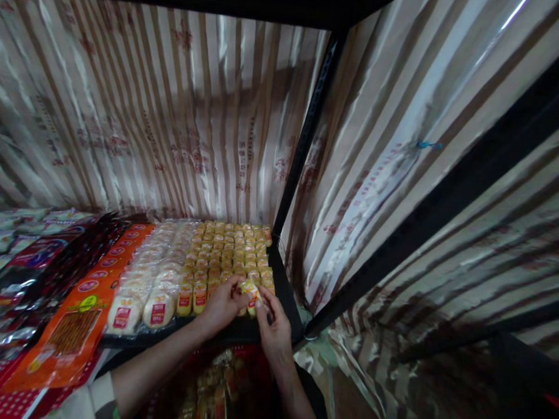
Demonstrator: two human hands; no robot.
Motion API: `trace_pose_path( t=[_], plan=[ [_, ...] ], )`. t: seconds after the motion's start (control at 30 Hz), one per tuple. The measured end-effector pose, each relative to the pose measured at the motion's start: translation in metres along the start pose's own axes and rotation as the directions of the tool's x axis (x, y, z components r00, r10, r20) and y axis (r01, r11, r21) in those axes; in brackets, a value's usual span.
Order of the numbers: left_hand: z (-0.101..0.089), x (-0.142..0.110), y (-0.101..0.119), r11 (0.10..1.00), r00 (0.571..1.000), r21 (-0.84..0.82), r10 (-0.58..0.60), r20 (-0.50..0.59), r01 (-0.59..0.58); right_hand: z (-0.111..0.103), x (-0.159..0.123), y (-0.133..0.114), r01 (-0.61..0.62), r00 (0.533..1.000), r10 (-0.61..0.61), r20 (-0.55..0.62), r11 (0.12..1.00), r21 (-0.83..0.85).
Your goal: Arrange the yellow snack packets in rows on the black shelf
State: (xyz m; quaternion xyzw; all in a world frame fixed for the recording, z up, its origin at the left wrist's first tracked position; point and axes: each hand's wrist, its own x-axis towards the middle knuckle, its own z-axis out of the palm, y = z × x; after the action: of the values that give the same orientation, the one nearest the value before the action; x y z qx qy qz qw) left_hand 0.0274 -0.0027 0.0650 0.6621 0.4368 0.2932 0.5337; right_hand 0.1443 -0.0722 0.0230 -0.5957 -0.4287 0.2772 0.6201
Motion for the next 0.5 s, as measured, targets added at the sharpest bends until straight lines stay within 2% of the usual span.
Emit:
trace_pose_path(
  t=[0.13, 0.23, 0.33, 0.5],
  plan=[
    [0.011, 0.046, 0.023, 0.989, 0.995, 0.132, 0.081, -0.063, -0.072, -0.01, 0.035, 0.005, 0.001, 0.99, -0.011, -0.137, 0.998, -0.067],
    [0.018, 0.082, 0.038, 0.966, 0.983, 0.228, 0.15, -0.108, -0.123, -0.017, 0.061, 0.014, -0.09, 0.972, 0.068, -0.226, 0.992, -0.087],
    [0.025, 0.115, 0.049, 0.941, 0.978, 0.314, 0.174, -0.117, -0.13, -0.022, 0.08, 0.024, -0.181, 0.966, 0.178, -0.19, 0.983, 0.0],
    [0.036, 0.16, 0.054, 0.87, 0.96, 0.453, 0.265, -0.095, -0.195, -0.025, 0.096, 0.035, -0.208, 0.976, 0.213, -0.047, 0.974, 0.093]
  ],
)
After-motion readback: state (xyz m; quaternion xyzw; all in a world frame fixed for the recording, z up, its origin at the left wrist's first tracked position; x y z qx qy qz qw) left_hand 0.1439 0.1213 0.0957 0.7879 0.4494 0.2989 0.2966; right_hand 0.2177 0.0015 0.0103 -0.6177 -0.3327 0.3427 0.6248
